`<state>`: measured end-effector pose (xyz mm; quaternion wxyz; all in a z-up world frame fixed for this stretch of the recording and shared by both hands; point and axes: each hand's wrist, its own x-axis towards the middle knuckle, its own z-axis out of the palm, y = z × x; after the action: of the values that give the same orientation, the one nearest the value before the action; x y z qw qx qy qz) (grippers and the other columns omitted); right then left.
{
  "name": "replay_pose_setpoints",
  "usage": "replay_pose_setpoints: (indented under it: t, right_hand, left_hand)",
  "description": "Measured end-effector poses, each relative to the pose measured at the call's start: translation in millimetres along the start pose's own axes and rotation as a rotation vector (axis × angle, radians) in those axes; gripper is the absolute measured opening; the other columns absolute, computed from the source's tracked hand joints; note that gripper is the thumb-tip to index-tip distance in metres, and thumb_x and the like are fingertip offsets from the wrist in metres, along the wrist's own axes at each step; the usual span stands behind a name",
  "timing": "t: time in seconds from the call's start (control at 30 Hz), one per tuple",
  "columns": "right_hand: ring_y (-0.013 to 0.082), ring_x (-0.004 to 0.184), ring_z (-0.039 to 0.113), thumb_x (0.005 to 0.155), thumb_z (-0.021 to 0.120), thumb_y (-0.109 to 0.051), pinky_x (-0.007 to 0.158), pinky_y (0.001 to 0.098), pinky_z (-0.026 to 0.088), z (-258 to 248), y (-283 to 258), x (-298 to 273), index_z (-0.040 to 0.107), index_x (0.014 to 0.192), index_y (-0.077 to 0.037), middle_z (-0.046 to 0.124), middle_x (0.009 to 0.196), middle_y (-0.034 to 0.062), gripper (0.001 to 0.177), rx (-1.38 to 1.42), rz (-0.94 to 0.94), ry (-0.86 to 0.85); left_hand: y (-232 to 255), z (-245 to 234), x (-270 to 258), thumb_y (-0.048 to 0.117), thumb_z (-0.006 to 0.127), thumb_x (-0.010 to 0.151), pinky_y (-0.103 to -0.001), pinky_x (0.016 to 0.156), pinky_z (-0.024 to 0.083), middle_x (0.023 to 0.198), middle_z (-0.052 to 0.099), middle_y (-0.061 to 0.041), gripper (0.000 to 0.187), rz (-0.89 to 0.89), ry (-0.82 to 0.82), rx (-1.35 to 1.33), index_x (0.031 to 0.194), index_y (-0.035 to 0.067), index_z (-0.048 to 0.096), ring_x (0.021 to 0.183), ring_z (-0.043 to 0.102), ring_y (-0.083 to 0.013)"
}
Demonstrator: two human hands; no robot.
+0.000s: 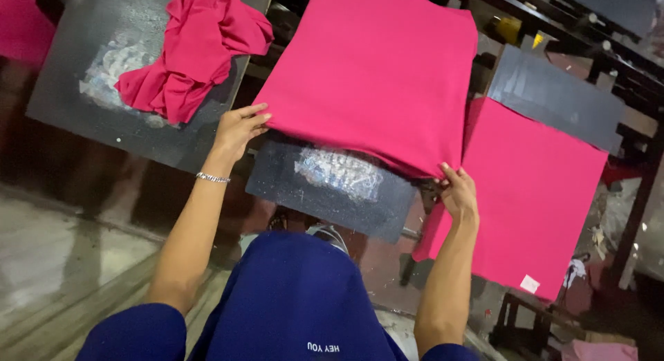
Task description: The person repeatedly picks up pink and black t-shirts, unfolds them, and lays them flat on a series of dark rectangular boards. The shirts are smoothed out by hand and placed one at a time across multiple boards in a row.
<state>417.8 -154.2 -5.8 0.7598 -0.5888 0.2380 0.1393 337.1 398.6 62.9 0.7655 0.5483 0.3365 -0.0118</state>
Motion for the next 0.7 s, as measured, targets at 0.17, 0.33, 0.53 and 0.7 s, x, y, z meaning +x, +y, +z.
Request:
replay_pose_setpoints:
  t: [0.17, 0.33, 0.53, 0.7]
  right_hand:
    - [0.0256, 0.079, 0.069, 0.091, 0.085, -0.019, 0.076, 0.0446, 0.058, 2.1, 28.9, -56.3, 0.068, 0.121, -0.004, 0.071, 0.096, 0.0158, 0.038, -0.024, 0.035, 0.203]
    - [0.0395, 0.153, 0.025, 0.098, 0.079, -0.018, 0.118, 0.0702, -0.001, 29.4, 36.5, -119.4, 0.038, 0.154, -0.01, 0.027, 0.164, 0.0191, 0.07, 0.179, 0.013, 0.215]
    - [0.0148, 0.078, 0.076, 0.088, 0.084, -0.007, 0.076, 0.0255, 0.063, -18.3, 84.5, -119.5, 0.07, 0.094, -0.017, 0.076, 0.09, -0.0001, 0.018, 0.227, -0.034, 0.302]
    - [0.0142, 0.068, 0.068, 0.088, 0.086, -0.008, 0.053, 0.0131, 0.061, -13.4, 87.2, -168.9, 0.059, 0.107, -0.006, 0.061, 0.092, 0.0044, 0.033, 0.212, -0.034, 0.419]
  left_hand:
    - [-13.2, -27.3, -31.6, 0.007, 0.087, 0.082, -0.035, 0.081, 0.067, 0.096, 0.055, -0.009, 0.041, 0.037, 0.029, 0.021, 0.12, 0.006, 0.074, 0.08, 0.073, -0.0199]
    - [-36.3, -49.2, -55.7, 0.007, 0.091, 0.078, -0.041, 0.087, 0.064, 0.101, 0.061, -0.018, 0.04, 0.066, 0.083, 0.03, 0.115, 0.007, 0.077, 0.084, 0.07, -0.0219]
    - [-52.9, -72.8, -81.1, 0.014, 0.09, 0.083, -0.036, 0.08, 0.065, 0.108, 0.064, -0.02, 0.039, 0.098, 0.069, 0.141, 0.119, 0.011, 0.077, 0.083, 0.068, -0.0189]
    - [-72.4, -95.3, -112.4, 0.014, 0.092, 0.08, -0.03, 0.077, 0.066, 0.103, 0.061, -0.011, 0.041, 0.081, 0.073, 0.137, 0.118, 0.01, 0.077, 0.078, 0.067, -0.0123]
